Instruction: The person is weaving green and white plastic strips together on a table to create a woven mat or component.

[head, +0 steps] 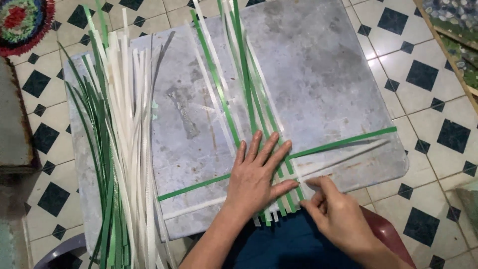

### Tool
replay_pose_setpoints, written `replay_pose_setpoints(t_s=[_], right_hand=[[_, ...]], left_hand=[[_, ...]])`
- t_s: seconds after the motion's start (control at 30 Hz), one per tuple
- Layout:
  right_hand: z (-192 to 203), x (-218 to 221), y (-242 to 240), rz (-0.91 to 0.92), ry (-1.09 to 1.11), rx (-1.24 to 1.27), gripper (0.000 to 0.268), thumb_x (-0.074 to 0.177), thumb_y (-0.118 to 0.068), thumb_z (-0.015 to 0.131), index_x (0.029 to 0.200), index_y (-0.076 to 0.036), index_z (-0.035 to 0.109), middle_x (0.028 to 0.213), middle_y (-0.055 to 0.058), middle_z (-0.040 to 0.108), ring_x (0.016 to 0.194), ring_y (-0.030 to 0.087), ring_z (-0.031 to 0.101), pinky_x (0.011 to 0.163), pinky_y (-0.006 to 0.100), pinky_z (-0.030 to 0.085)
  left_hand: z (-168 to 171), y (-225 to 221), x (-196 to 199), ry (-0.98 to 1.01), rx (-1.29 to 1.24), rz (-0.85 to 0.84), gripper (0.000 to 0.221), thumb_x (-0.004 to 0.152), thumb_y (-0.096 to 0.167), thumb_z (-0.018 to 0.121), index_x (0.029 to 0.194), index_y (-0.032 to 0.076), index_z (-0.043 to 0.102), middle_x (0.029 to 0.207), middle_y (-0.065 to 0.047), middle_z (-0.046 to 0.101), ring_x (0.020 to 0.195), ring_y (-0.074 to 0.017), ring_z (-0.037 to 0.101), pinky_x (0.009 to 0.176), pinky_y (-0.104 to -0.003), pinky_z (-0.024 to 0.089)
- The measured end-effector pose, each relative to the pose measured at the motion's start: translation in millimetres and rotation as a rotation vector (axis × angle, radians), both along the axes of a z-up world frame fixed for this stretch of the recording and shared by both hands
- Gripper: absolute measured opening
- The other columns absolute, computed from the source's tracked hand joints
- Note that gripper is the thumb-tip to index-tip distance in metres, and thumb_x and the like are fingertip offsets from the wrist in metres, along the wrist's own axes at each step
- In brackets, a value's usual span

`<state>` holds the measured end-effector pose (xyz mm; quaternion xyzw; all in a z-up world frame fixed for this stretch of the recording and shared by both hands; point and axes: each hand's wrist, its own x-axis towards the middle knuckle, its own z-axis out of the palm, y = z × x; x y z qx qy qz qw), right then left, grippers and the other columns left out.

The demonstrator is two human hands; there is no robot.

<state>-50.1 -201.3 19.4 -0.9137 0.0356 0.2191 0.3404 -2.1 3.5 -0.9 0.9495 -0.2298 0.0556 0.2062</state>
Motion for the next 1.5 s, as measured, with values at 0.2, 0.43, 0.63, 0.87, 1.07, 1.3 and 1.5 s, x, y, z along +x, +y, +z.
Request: replay_pose_setpoints(t_s=[0.2, 0.43, 0.63, 0.87, 1.07, 1.3, 1.5], right_hand=[[-26, -15, -3, 0.045, -0.326, 0.092, 0.035, 0.08, -0.016, 0.072, 0.113, -0.009, 0.065, 0.089, 0.005, 0.077, 0.076, 0.015, 0.074, 0.069, 0.03, 0.057], [-30, -18, -3, 0.052, -0.37, 0.137, 0.032, 0.079, -0.01, 0.072, 0.11, -0.006, 0.066, 0.108, 0.006, 0.075, 0.095, 0.017, 0.074, 0.081, 0.031, 0.058], [-26, -16, -2, 0.112, -0.437, 0.06, 0.026, 0.079, -0.013, 0.073, 0.105, -0.008, 0.068, 0.103, 0.002, 0.075, 0.092, 0.018, 0.074, 0.078, 0.032, 0.058], [-26, -18, -1, 0.162, -0.507, 0.027, 0.032, 0.08, -0.011, 0.072, 0.112, -0.011, 0.067, 0.088, 0.001, 0.072, 0.073, 0.016, 0.069, 0.062, 0.032, 0.056], [-21, -16, -1, 0.18, -0.472, 0.028, 0.034, 0.08, -0.011, 0.072, 0.114, -0.01, 0.066, 0.09, 0.003, 0.073, 0.074, 0.017, 0.07, 0.064, 0.032, 0.057], [-12, -19, -5, 0.213, -0.385, -0.142, 0.051, 0.082, -0.023, 0.069, 0.131, -0.021, 0.057, 0.109, -0.003, 0.072, 0.088, 0.021, 0.071, 0.062, 0.041, 0.059], [8, -14, -7, 0.267, -0.285, -0.244, 0.074, 0.079, -0.033, 0.071, 0.146, -0.027, 0.04, 0.105, -0.004, 0.068, 0.087, 0.019, 0.07, 0.066, 0.04, 0.059]], left_hand=[[-2, -1, -1, -0.033, -0.029, -0.002, 0.078, 0.088, 0.065, 0.059, 0.151, 0.025, 0.035, 0.159, -0.003, 0.028, 0.15, -0.0319, 0.02, 0.118, -0.057, 0.022], [-2, -1, -1, -0.003, -0.029, -0.009, 0.077, 0.087, 0.064, 0.058, 0.15, 0.024, 0.038, 0.159, -0.003, 0.028, 0.149, -0.0313, 0.019, 0.118, -0.057, 0.019], [-8, -2, -1, -0.053, 0.003, -0.002, 0.079, 0.089, 0.066, 0.056, 0.152, 0.023, 0.035, 0.16, -0.003, 0.024, 0.15, -0.0313, 0.016, 0.119, -0.057, 0.02], [-7, -1, -1, -0.023, 0.024, -0.015, 0.08, 0.09, 0.065, 0.053, 0.153, 0.022, 0.03, 0.159, 0.001, 0.028, 0.15, -0.0306, 0.013, 0.12, -0.056, 0.015], [-5, -2, -1, -0.036, 0.053, -0.009, 0.078, 0.091, 0.066, 0.05, 0.153, 0.024, 0.03, 0.159, 0.002, 0.028, 0.15, -0.0299, 0.012, 0.119, -0.055, 0.015], [-7, -2, -1, -0.079, 0.018, -0.002, 0.074, 0.09, 0.065, 0.053, 0.15, 0.024, 0.039, 0.157, 0.001, 0.033, 0.149, -0.0306, 0.017, 0.118, -0.057, 0.021], [-5, -2, -1, -0.077, -0.009, 0.004, 0.072, 0.09, 0.063, 0.054, 0.148, 0.023, 0.041, 0.157, 0.0, 0.035, 0.149, -0.0302, 0.019, 0.118, -0.056, 0.021]])
